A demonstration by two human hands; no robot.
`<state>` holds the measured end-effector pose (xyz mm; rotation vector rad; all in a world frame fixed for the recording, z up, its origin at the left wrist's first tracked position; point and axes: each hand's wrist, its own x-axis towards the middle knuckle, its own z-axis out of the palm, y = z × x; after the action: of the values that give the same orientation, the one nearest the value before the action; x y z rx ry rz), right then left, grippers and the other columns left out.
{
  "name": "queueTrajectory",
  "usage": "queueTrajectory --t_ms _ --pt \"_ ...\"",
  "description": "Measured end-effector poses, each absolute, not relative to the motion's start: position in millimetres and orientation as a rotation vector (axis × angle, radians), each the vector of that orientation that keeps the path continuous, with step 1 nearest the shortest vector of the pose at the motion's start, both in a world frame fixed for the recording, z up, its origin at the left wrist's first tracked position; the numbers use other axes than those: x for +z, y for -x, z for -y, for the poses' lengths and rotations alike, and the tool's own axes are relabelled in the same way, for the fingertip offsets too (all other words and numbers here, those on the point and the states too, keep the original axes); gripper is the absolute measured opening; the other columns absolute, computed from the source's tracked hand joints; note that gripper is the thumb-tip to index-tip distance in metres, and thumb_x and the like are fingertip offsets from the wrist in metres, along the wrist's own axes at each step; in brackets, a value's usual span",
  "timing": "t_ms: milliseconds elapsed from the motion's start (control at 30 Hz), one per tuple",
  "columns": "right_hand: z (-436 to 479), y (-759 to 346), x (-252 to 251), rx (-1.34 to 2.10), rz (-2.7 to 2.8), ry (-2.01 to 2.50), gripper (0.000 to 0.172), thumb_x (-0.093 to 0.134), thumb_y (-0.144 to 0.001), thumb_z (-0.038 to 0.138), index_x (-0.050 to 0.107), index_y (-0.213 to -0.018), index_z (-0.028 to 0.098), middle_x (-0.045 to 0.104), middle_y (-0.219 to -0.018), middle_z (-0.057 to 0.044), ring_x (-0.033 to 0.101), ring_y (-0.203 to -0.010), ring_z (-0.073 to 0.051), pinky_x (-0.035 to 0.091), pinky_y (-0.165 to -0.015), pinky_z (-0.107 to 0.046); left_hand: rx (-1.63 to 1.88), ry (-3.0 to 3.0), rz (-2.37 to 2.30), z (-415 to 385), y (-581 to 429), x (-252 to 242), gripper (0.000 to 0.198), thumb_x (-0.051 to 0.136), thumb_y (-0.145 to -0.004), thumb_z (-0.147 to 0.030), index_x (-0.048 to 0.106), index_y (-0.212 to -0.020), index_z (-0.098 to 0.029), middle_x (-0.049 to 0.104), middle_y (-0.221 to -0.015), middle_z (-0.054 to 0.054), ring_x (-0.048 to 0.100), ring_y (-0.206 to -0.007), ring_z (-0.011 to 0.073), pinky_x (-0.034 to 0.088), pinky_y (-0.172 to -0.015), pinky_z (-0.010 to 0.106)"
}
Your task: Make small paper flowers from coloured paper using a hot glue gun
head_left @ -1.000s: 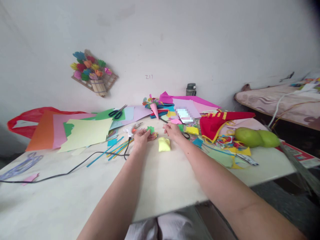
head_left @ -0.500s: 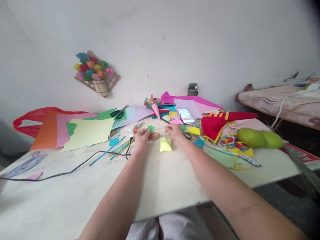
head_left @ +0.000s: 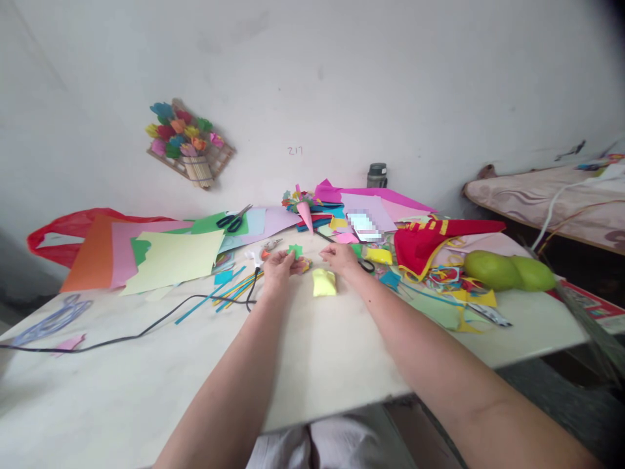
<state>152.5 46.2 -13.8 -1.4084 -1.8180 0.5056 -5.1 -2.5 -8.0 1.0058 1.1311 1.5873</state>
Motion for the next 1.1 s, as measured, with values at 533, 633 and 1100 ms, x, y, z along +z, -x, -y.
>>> queueTrajectory --t_ms 533,633,1100 --pt "-43.1 -151.7 -9.8 0.478 1.847 1.436 0.027 0.043 -0.081 0.032 0.064 -0.072 0.018 0.065 -0.064 -0.001 0.055 -0.056 -0.011 0.035 -0.051 -0.020 1.575 -1.005 -1.121 2.8 6.5 -7.7 0.023 0.064 -0.065 -0.031 0.051 -0.070 -0.013 0.065 -0.060 0.004 0.063 -0.053 0.0150 0.051 -0.051 0.023" --pt "-39.9 -151.1 -7.6 0.407 1.878 1.450 0.032 0.045 -0.079 0.041 0.063 -0.067 0.018 0.065 -0.062 -0.002 0.055 -0.057 -0.012 0.034 -0.050 -0.021 1.578 -1.004 -1.120 2.6 6.2 -8.3 0.023 0.065 -0.065 -0.031 0.051 -0.069 -0.013 0.065 -0.060 0.004 0.063 -0.053 0.0150 0.051 -0.051 0.024" --pt "-40.1 -151.8 -9.1 0.328 1.924 1.457 0.027 0.046 -0.079 0.035 0.066 -0.073 0.020 0.066 -0.067 -0.002 0.056 -0.064 -0.014 0.034 -0.053 -0.022 1.575 -0.997 -1.123 1.4 7.3 -8.8 0.025 0.066 -0.063 -0.032 0.051 -0.069 -0.013 0.066 -0.064 0.006 0.062 -0.053 0.0146 0.050 -0.051 0.023"
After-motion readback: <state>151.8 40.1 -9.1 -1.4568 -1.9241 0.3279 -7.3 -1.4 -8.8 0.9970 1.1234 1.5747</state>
